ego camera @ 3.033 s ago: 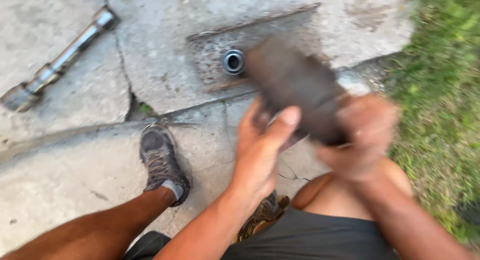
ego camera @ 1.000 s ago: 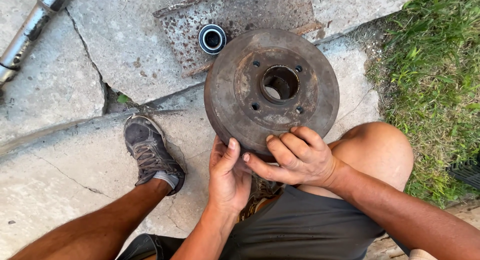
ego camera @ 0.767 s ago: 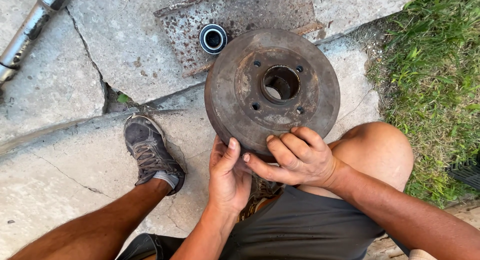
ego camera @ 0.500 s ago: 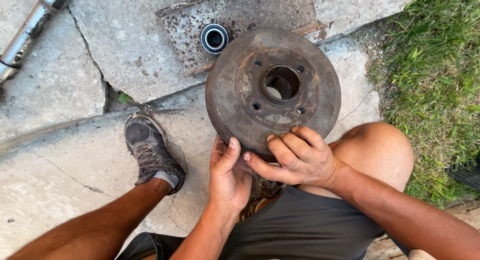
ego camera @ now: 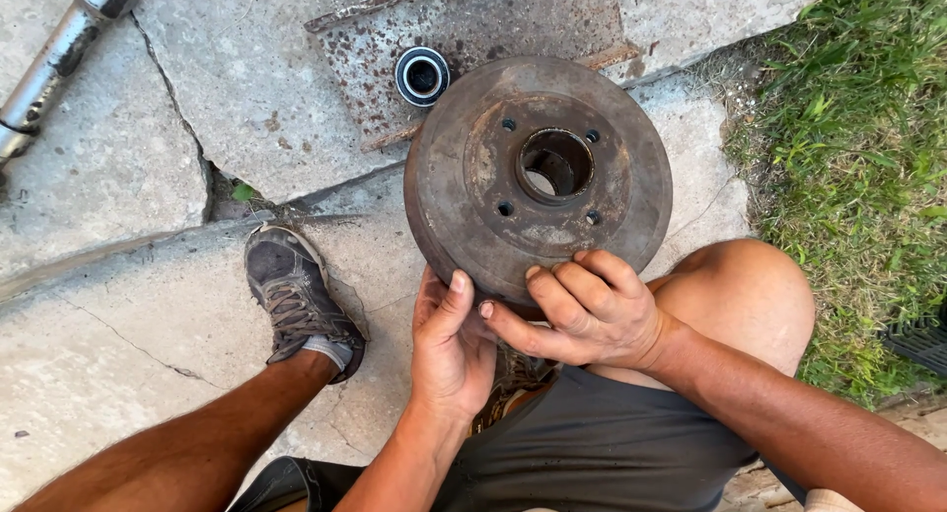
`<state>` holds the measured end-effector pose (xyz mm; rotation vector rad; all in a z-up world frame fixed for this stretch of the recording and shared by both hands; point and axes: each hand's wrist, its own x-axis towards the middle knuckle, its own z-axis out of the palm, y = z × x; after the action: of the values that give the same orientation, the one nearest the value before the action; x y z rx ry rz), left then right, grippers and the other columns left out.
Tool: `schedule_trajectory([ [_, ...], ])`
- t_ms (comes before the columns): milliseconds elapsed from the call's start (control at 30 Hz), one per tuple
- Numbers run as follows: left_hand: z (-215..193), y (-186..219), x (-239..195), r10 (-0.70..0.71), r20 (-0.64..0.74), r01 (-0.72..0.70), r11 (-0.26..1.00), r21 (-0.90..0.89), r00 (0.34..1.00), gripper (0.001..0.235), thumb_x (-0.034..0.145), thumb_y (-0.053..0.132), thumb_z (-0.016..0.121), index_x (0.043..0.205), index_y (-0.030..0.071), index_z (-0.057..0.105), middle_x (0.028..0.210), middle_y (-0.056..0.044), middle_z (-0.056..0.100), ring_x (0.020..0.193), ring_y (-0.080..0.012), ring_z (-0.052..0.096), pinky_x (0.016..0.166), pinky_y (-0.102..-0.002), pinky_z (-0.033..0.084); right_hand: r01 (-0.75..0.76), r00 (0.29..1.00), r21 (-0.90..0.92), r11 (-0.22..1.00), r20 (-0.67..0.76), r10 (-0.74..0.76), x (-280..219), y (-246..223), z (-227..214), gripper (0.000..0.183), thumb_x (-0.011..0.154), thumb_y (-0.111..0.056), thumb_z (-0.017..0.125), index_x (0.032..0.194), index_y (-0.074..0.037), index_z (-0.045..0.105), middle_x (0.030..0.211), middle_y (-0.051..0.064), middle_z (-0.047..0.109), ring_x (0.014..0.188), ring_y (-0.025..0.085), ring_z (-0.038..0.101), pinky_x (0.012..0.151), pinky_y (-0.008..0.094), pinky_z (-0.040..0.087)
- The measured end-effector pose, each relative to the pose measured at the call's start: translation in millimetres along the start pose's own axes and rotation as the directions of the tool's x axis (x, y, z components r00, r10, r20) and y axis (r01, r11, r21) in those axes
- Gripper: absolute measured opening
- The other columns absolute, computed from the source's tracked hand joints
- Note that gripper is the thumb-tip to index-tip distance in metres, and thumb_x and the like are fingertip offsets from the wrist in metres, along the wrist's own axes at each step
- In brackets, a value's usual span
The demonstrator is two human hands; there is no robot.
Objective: The person sits on the ground and points to a bearing and a brake drum. They pick up the drum, turn it over, and then pick up the bearing to show its inner and outer rings. The person then retrieves a new bearing in a plastic bag from a nearby table and compares it with the old one.
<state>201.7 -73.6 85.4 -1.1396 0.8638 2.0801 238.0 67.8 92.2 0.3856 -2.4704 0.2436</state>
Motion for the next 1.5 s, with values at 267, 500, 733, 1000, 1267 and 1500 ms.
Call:
schedule_trajectory([
  [267,2.6,0.4,-0.1,0.018,0.003,-0.018,1.000,0.007,1.000,0.045,0.087,0.018,0.071,0.129,0.007,0.060,0.114,-0.017,0.070,0.104,-0.0326,0.069,0.088,-0.047,0.061,-0.005,1.000,0.005,1.000,0.002,0.005,-2.5,1.4,-1.0,0.014,0.093,-0.020,0.071,0.098,-0.033,0.076,0.098,0.008,0.065,0.084,0.023,0.056,0.075,0.040,0.055],
  [500,16.6,10.2,-8.3,0.024,0.057,-0.027,0.998,0.052,0.998,0.045,0.086,0.017,0.069,0.127,0.002,0.058,0.120,-0.016,0.069,0.105,-0.0250,0.065,0.089,-0.035,0.053,0.077,0.972,0.027,0.997,0.219,-0.081,9.8,20.4,-22.1,0.018,0.103,-0.028,0.065,0.120,-0.033,0.068,0.108,0.006,0.058,0.092,0.020,0.056,0.082,0.038,0.053],
  [733,54.6,23.1,-8.8,0.077,0.247,-0.141,0.958,0.251,0.966,0.075,0.076,0.030,0.077,0.142,0.008,0.051,0.128,-0.013,0.064,0.116,-0.0244,0.058,0.100,-0.038,0.050,-0.171,0.961,0.062,0.983,0.232,0.153,4.1,44.3,-23.9,0.035,0.091,-0.032,0.069,0.116,-0.008,0.066,0.121,0.025,0.059,0.106,0.045,0.069,0.086,0.055,0.059],
  [1000,5.3,-14.3,66.2,0.127,0.144,-0.192,0.689,0.699,0.981,0.061,0.088,0.031,0.067,0.144,0.014,0.050,0.123,-0.008,0.066,0.109,-0.0216,0.064,0.094,-0.034,0.053,-0.602,0.776,0.293,0.742,-0.004,0.631,69.5,84.7,-34.2,0.075,0.079,0.009,0.069,0.148,0.005,0.038,0.126,0.030,0.059,0.120,0.040,0.064,0.109,0.043,0.054],
  [1267,37.8,-42.0,96.0,-0.143,0.418,0.067,0.979,0.191,0.897,0.068,0.079,0.023,0.078,0.141,0.022,0.049,0.127,0.000,0.063,0.109,-0.0226,0.064,0.086,-0.046,0.055,-0.616,0.090,0.788,-0.005,0.076,0.993,4.9,154.5,-6.2,0.067,0.061,0.004,0.070,0.126,-0.008,0.063,0.122,0.007,0.068,0.102,0.020,0.069,0.080,0.027,0.060],
  [1500,79.5,-35.6,102.9,0.179,0.344,-0.284,0.916,0.284,0.922,0.098,0.071,0.010,0.087,0.155,0.018,0.039,0.147,-0.017,0.044,0.117,-0.0390,0.056,0.086,-0.057,0.055,-0.372,-0.139,0.815,-0.444,0.424,0.895,-83.8,237.8,64.8,0.033,0.067,0.005,0.072,0.098,-0.005,0.071,0.090,0.019,0.072,0.078,0.036,0.075,0.072,0.050,0.066],
])
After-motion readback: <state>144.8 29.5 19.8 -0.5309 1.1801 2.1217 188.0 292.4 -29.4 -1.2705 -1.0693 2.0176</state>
